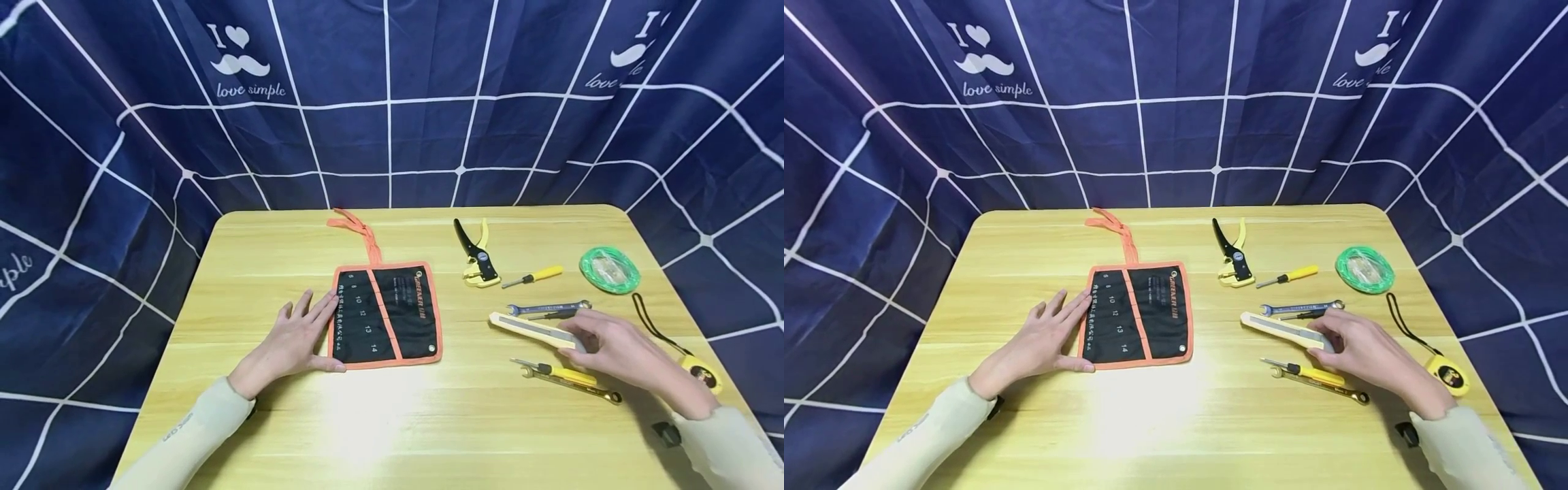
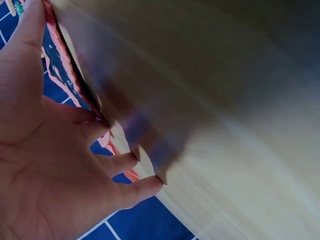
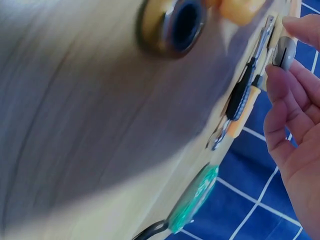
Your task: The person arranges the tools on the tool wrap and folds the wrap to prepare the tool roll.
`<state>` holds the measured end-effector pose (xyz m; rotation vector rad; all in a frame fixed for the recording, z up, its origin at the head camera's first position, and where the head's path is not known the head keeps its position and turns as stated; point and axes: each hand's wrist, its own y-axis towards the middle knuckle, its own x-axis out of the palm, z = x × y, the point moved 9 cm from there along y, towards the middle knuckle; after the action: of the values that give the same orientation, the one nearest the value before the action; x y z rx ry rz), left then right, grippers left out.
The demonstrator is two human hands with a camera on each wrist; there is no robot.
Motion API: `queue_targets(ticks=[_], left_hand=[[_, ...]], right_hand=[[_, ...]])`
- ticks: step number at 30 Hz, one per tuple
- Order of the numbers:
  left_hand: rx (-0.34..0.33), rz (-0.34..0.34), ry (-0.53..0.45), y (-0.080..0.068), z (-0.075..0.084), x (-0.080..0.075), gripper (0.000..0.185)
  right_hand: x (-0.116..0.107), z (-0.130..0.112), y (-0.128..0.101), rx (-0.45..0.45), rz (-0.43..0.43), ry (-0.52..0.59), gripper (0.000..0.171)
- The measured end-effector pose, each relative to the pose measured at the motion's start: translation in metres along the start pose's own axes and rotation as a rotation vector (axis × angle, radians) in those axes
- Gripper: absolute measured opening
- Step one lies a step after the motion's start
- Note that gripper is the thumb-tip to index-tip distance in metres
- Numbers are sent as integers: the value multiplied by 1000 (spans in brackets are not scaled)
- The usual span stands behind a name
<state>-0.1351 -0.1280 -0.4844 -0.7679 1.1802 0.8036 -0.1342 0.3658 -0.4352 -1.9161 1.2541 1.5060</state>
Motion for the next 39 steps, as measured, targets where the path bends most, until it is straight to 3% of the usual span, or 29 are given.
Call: queue_targets(ticks=[10, 21, 30, 39], left_hand=[[-5, -93, -103, 1, -4, 0, 129], [-29, -79, -104, 0, -4, -1, 130], [6, -70, -70, 3, 1, -6, 131], [-3, -79, -59, 3, 1, -6, 131]], right_hand=[[1, -28, 15, -48, -25, 26, 43], [4, -67, 41, -191, -12, 42, 37], [21, -91, 49, -194, -52, 73, 33], [37, -107, 59, -210, -69, 70, 31]])
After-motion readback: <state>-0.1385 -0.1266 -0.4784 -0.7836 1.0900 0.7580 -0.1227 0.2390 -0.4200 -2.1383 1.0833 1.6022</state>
